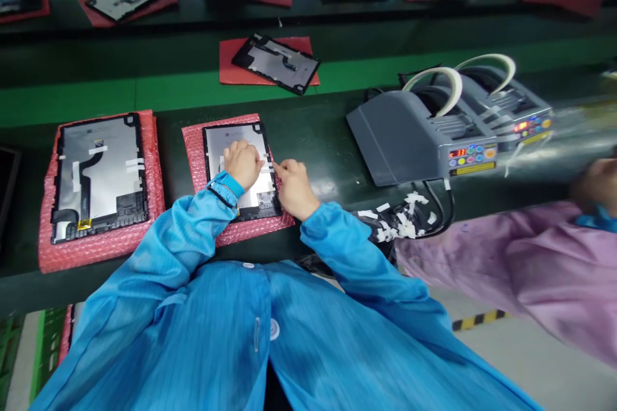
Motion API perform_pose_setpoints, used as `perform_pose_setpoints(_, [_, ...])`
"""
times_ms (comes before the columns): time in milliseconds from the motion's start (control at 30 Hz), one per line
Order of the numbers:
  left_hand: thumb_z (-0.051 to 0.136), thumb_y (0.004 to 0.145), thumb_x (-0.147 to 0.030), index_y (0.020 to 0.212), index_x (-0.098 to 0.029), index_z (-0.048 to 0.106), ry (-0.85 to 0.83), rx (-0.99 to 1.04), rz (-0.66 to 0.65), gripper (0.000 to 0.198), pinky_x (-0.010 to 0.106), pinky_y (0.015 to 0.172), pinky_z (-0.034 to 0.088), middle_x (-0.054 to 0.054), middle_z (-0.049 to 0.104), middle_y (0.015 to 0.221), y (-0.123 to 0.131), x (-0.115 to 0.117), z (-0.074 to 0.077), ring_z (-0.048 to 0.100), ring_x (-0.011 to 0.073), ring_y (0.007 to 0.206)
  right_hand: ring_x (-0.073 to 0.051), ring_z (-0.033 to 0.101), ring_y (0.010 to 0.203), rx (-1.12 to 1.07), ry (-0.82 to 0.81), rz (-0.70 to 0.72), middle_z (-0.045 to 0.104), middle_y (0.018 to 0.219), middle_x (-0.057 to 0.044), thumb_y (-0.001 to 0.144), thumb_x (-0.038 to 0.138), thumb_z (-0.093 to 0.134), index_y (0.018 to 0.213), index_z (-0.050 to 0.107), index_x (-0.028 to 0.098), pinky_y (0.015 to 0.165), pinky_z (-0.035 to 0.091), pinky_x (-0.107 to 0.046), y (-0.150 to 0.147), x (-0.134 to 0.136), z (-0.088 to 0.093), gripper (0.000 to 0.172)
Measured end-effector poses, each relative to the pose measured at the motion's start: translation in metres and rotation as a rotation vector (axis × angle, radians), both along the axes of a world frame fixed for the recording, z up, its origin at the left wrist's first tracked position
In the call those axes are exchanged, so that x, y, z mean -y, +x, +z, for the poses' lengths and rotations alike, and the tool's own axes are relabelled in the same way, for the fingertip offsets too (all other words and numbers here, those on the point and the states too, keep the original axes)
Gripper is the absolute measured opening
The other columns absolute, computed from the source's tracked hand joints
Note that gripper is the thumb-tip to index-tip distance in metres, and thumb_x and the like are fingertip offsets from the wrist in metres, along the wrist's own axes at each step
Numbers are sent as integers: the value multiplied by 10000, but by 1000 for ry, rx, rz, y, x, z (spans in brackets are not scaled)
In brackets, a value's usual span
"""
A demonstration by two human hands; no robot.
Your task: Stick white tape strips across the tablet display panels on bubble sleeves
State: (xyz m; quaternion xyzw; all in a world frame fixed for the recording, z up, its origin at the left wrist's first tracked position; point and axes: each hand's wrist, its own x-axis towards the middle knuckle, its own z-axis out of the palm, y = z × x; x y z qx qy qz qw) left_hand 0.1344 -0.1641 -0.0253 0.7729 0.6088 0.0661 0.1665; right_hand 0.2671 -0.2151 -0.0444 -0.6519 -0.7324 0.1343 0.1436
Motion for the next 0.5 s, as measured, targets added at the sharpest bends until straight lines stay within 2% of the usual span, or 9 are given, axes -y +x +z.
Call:
perform_pose_setpoints(100, [552, 842, -287, 913, -165, 630, 5, 5, 14, 161, 416, 937, 364, 116, 582, 1071, -1, 2, 0, 482, 287, 1114, -273, 433, 974, 125, -17, 7, 550, 1113, -172, 849, 89, 338, 1248, 562, 74, 791, 369, -366, -9, 13, 1, 458])
perform_pose_setpoints(167, [558, 837, -296, 974, -169, 621, 22, 11, 34, 197, 415, 944, 364, 117, 575, 1101, -11, 6, 3, 477, 286, 1121, -279, 445, 977, 141, -16, 22, 564, 1083, -172, 866, 108, 334, 1212, 589, 77, 798, 375, -371, -8, 10, 2, 431])
perform_pose_setpoints(233, [537, 844, -304, 1041, -170, 604, 72, 6, 123, 247, 413, 944, 371, 124, 564, 1132, -30, 13, 9, 469, 290, 1130, -263, 476, 956, 94, -17, 18, 586, 1020, -166, 868, 112, 348, 1131, 631, 71, 840, 383, -366, -4, 2, 3, 389])
perform_pose_setpoints(367, [473, 861, -329, 1065, -131, 597, 129, -85, 438, 310, 433, 920, 401, 177, 542, 1155, -74, 31, 15, 458, 328, 1134, -252, 527, 992, 16, -35, -113, 600, 1019, -168, 860, 159, 422, 1036, 652, 65, 902, 402, -350, -1, -20, 5, 304])
perform_pose_setpoints(500, [447, 860, -399, 998, -141, 637, 42, -114, 474, 349, 437, 897, 427, 180, 546, 1148, -87, 39, 10, 462, 336, 1132, -271, 554, 1023, 84, -148, -149, 604, 1071, -154, 851, 133, 392, 977, 669, 133, 849, 440, -365, -14, -31, 13, 305])
